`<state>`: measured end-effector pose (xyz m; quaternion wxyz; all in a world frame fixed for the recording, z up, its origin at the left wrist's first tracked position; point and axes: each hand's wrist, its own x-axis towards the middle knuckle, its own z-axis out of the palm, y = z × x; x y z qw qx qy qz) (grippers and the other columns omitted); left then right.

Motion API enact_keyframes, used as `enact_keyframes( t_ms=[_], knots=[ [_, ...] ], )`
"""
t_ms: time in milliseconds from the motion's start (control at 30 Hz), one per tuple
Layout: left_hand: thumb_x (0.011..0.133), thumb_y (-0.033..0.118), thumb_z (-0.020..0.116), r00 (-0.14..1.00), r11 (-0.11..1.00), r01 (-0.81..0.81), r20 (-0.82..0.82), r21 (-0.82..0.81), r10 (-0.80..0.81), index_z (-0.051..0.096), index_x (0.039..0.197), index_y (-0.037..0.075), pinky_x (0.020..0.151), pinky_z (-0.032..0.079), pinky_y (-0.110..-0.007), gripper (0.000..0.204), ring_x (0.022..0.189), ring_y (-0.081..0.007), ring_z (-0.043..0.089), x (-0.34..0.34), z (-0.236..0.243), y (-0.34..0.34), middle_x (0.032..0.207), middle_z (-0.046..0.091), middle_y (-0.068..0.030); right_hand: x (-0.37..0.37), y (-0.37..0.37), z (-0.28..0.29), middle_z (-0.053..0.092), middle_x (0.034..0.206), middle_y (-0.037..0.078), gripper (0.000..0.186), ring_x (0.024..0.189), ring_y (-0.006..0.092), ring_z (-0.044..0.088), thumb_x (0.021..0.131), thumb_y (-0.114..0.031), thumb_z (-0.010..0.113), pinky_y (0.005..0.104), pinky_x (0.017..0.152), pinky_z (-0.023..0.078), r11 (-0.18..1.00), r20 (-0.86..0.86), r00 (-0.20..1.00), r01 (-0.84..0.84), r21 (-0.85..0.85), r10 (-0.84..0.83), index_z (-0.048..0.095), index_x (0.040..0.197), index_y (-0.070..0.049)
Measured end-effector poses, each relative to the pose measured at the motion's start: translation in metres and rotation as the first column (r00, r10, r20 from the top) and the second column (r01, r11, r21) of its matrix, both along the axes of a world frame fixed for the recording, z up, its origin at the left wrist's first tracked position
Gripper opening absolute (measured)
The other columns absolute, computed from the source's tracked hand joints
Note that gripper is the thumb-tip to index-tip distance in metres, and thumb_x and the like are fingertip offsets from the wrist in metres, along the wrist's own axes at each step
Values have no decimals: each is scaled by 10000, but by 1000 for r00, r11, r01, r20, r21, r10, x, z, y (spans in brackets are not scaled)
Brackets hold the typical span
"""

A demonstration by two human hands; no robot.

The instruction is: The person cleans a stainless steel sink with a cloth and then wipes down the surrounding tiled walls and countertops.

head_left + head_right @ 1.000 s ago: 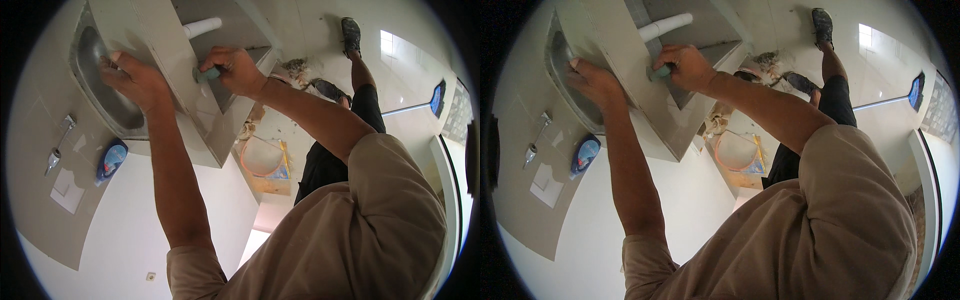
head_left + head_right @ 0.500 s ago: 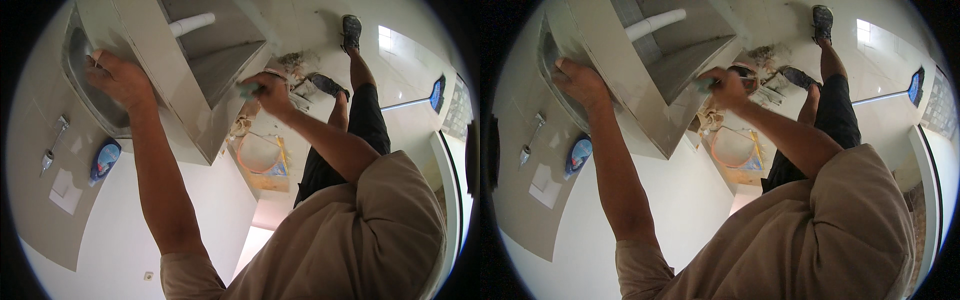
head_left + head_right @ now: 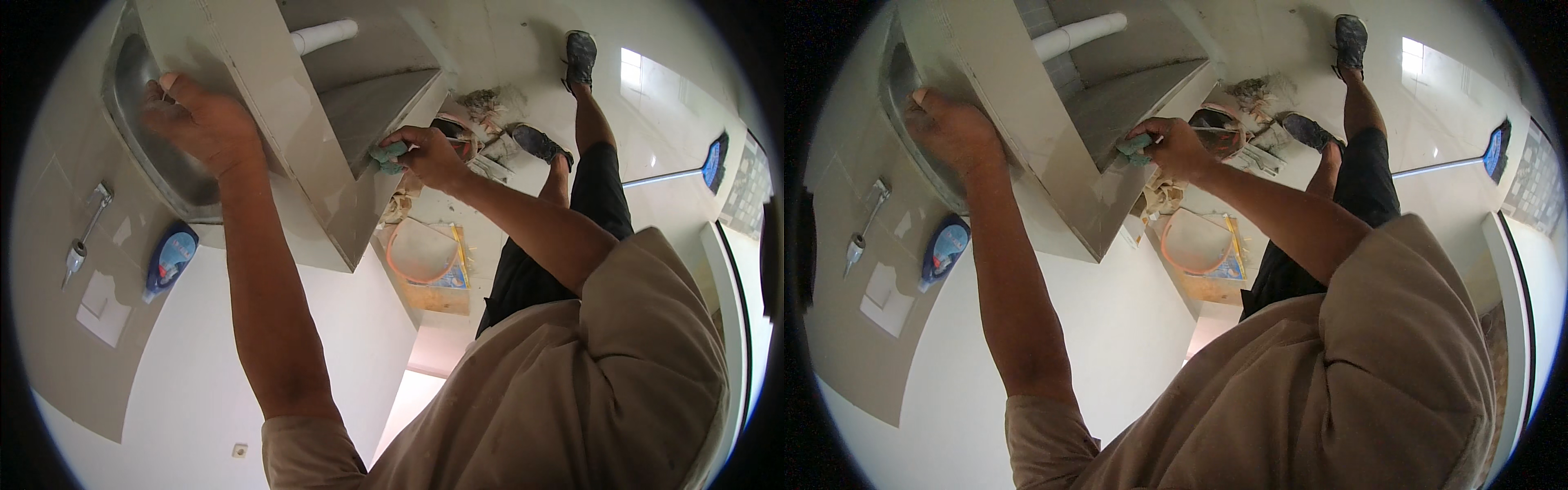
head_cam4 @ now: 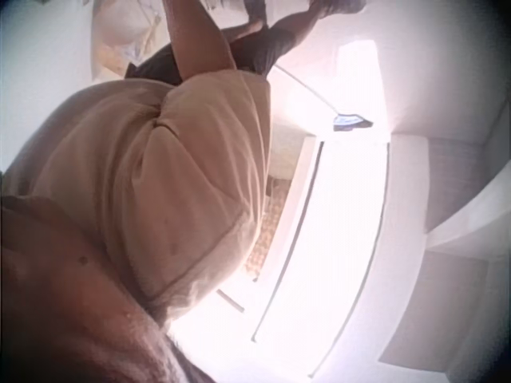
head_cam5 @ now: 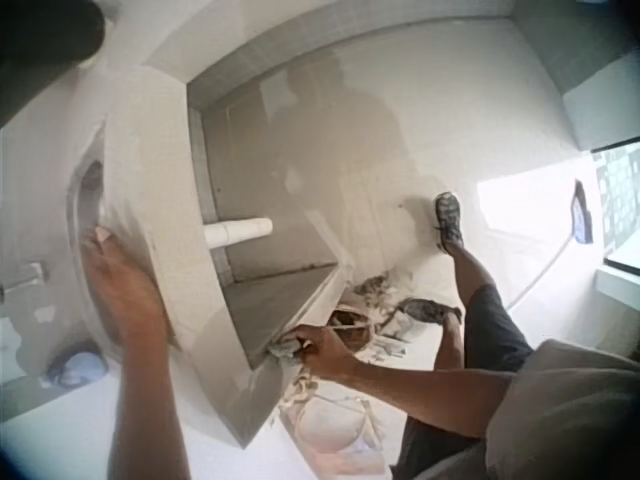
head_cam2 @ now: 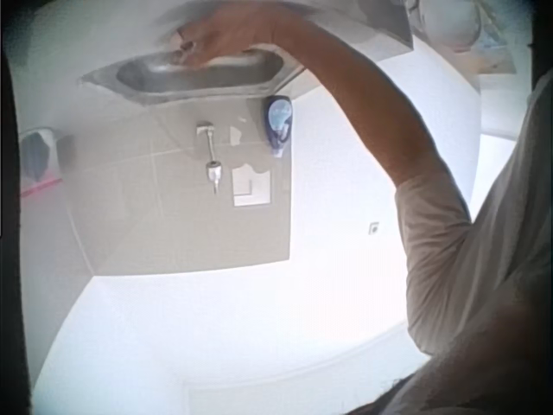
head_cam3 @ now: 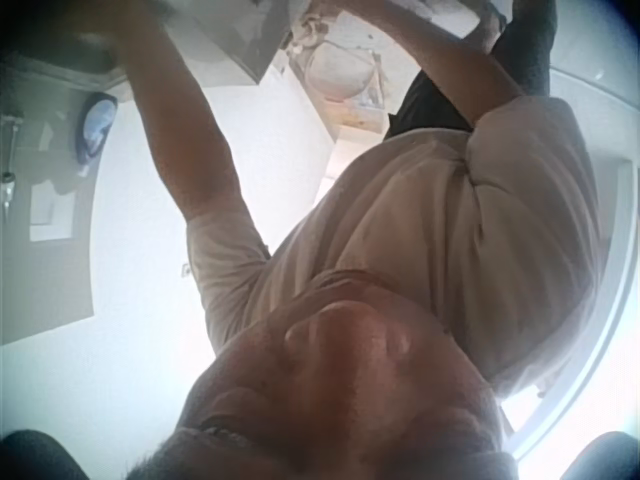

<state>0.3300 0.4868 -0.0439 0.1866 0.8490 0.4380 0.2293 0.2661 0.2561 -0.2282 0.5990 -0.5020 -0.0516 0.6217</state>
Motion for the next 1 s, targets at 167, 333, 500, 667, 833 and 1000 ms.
enact_keyframes(
  t_ms=[167,333,500,667,833,1000],
  knots=[
    [1060,469,403,999,997,14,30,73,-16,410,1344,-150,1033,436,-473,681,1202,-415,514,3,3,-3,1309,443,-323,29,14,60,698,1022,28,327,859,89,645,904,89,638,256,738,543,974,-159,973,190,127,-169,680,1209,-24],
    [1082,431,396,999,985,46,4,164,-48,395,1405,-133,1078,385,-520,650,1243,-452,487,-13,-11,3,1370,444,-333,64,54,75,630,1143,72,596,1020,202,632,706,211,484,308,834,517,950,353,907,130,284,-230,693,1167,-103],
    [1078,380,397,1000,993,2,24,118,-5,384,1439,-107,1118,348,-528,606,1305,-472,433,-11,-8,-3,1394,448,-323,46,10,97,654,1099,107,467,1088,282,650,710,206,564,381,838,547,926,411,909,-101,363,-63,714,1065,-59],
    [1071,359,395,999,996,14,47,85,-18,388,1434,-102,1136,326,-542,587,1349,-484,400,-8,-4,0,1435,430,-317,151,51,78,647,1115,86,353,1012,195,657,904,59,628,352,792,565,881,-234,855,473,-19,-464,590,1244,-25],
    [1061,307,400,999,990,-2,-34,141,7,385,1440,-102,1153,309,-551,557,1376,-474,387,4,5,-3,1459,426,-308,280,174,91,598,1137,125,352,967,248,648,937,-1,680,314,786,638,651,-510,548,758,-33,-663,532,1256,6],
    [1087,378,367,999,990,8,-41,139,-3,357,1478,-89,1155,332,-481,609,1362,-409,421,-3,-6,2,1459,409,-290,321,257,101,552,1155,157,184,976,261,631,991,8,608,278,816,670,631,-599,428,756,-173,-677,547,1162,40]
  ],
)
